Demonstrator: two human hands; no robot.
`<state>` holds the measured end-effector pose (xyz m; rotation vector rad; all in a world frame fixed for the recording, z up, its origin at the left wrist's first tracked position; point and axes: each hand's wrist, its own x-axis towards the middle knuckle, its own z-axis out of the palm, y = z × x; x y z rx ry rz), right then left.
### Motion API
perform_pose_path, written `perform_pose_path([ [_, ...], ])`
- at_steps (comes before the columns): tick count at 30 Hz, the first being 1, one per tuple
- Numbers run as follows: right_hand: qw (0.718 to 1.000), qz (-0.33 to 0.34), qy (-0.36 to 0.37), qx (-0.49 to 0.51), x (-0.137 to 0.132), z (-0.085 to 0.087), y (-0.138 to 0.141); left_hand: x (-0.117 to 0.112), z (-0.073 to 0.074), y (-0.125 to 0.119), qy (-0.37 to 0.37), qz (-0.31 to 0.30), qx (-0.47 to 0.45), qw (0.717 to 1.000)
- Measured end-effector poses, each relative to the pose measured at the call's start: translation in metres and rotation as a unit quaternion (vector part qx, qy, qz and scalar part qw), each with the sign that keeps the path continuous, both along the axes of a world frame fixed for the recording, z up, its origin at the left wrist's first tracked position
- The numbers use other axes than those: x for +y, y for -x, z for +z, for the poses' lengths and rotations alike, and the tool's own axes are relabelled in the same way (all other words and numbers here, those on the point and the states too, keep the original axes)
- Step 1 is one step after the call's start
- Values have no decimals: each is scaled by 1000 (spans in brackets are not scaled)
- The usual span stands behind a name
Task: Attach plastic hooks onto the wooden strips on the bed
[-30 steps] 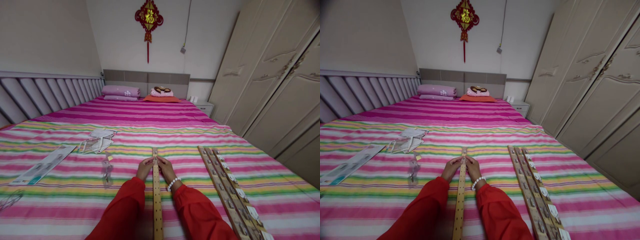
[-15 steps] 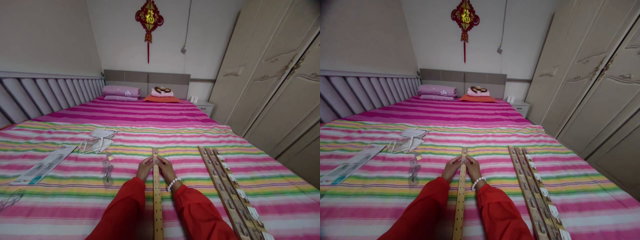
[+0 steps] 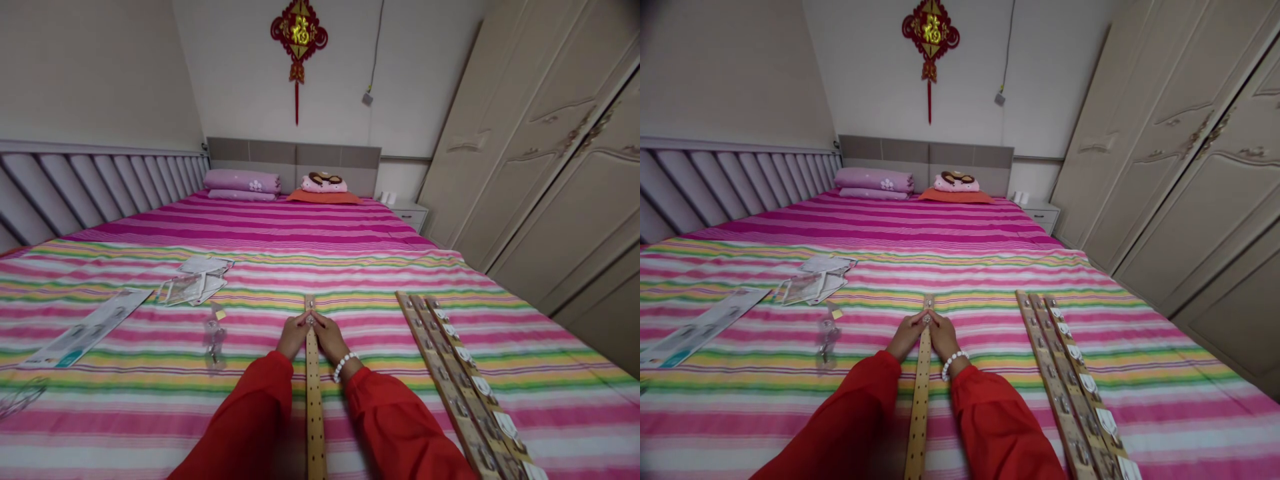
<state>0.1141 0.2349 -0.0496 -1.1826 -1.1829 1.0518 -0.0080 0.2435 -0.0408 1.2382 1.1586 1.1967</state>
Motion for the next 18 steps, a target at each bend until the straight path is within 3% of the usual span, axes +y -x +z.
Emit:
perform_pose_path([
  [8, 999, 2, 14, 44, 0, -1, 2, -6, 9, -1, 19, 3, -38, 999],
  [13, 984, -21, 61, 168, -14, 9, 3, -19, 10, 2, 43, 78, -112, 990],
  [18, 975, -46, 84, 201, -19, 18, 6, -23, 5, -1, 9, 96, -82, 992],
])
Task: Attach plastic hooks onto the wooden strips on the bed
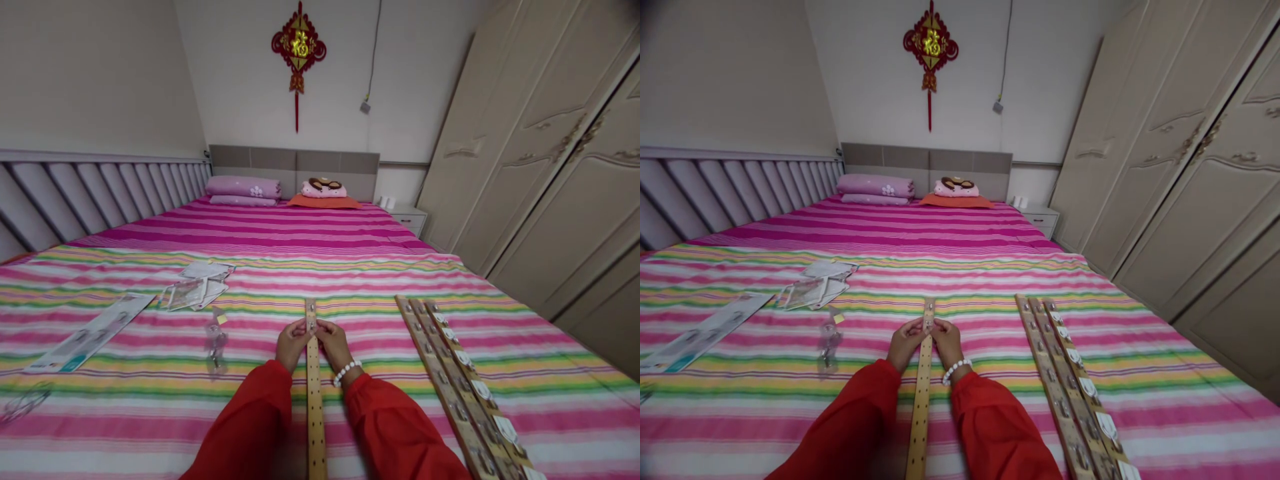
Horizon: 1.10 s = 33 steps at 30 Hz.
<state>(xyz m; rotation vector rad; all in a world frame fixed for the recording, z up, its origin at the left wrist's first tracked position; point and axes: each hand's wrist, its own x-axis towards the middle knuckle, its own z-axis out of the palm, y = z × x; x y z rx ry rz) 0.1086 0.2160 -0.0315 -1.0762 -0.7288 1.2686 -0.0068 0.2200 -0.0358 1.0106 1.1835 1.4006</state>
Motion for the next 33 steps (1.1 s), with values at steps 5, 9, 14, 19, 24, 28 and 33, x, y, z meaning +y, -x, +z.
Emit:
perform_pose_path([
  [5, 1000, 1, -26, 15, -3, 8, 2, -3, 3, -3, -15, 6, -1, 1000],
  [9, 999, 3, -35, 14, -5, 10, 1, -4, 5, -1, -17, -6, -15, 1000],
  [14, 1000, -2, -30, 7, -5, 7, 1, -4, 5, 0, -19, -15, -15, 1000],
  [19, 999, -13, -33, 16, -5, 7, 1, -6, 6, -1, -35, -34, -11, 999],
  [24, 999, -14, -36, 11, -5, 9, 1, -7, 8, 0, -36, -36, -10, 999],
  [28, 999, -12, -37, 9, -7, 12, -1, -7, 8, 1, -34, -29, -22, 999],
  [33, 999, -4, -37, 17, -9, 14, -4, -5, 6, 0, -32, -21, -19, 999],
])
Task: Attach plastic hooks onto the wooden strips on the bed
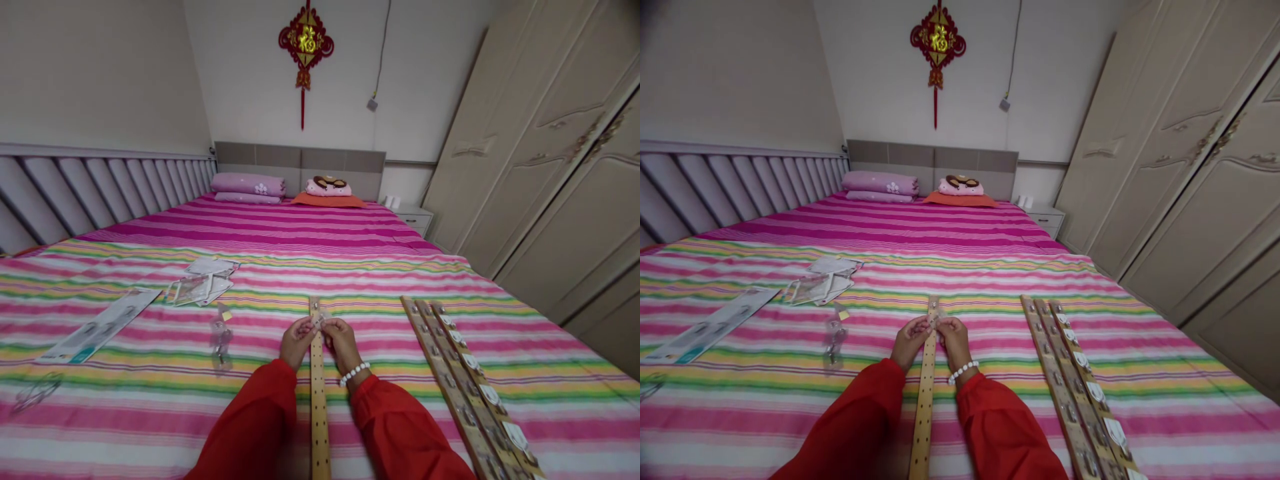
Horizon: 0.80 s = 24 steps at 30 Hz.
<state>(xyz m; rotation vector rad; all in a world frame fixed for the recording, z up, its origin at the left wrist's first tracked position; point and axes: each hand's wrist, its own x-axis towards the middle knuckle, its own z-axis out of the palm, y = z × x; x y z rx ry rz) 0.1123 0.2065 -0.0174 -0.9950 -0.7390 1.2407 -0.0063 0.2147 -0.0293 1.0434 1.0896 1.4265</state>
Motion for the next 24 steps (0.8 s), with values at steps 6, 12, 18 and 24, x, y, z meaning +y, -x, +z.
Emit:
perform_pose_path([
  [6, 1000, 28, -4, -11, -2, 2, 0, 1, -2, 1, 7, -31, 3, 999],
  [12, 999, 39, -4, -21, -4, 4, -1, 1, -2, 3, -4, -18, 21, 1000],
  [18, 1000, 7, -10, 4, -2, 6, -5, 1, -2, 6, -29, -13, 48, 998],
  [24, 1000, 18, 18, -15, -5, 5, -4, 2, -2, 6, 4, 9, 5, 1000],
])
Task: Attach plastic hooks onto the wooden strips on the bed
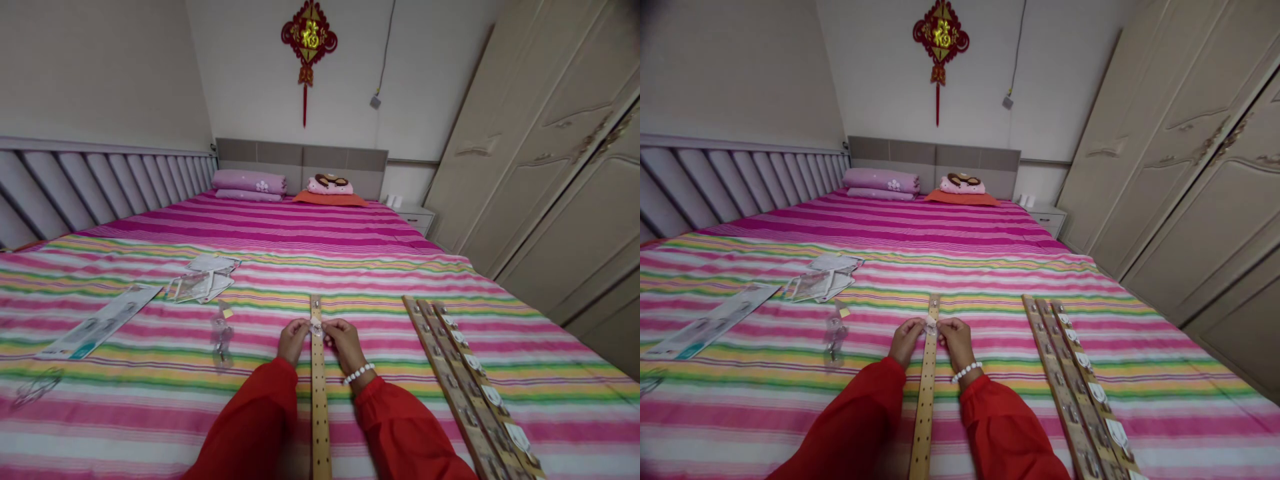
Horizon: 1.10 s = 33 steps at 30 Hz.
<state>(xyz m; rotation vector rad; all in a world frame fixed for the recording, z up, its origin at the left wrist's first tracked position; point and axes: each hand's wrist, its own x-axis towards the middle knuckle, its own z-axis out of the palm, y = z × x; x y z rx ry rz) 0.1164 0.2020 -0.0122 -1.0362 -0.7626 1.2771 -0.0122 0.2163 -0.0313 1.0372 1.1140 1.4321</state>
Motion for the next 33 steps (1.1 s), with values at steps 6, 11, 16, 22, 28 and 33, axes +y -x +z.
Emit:
perform_pose_path([
  [6, 999, -10, 36, 40, 0, -3, 2, 1, 1, -2, 4, -9, -29, 1000],
  [11, 997, -39, 46, 38, 2, -5, 7, -1, 5, -4, 14, -20, -34, 999],
  [16, 998, -54, 43, 11, 2, -3, 11, -3, 7, -4, 17, -15, -31, 999],
  [22, 998, -54, 33, -10, 0, -1, 13, -2, 6, -4, 9, -17, -28, 999],
  [28, 998, -49, 17, -30, 0, 1, 15, -2, 4, -1, 16, -18, -51, 998],
  [33, 998, -39, -4, -58, 0, 1, 16, 2, -3, 2, 39, -22, -94, 995],
])
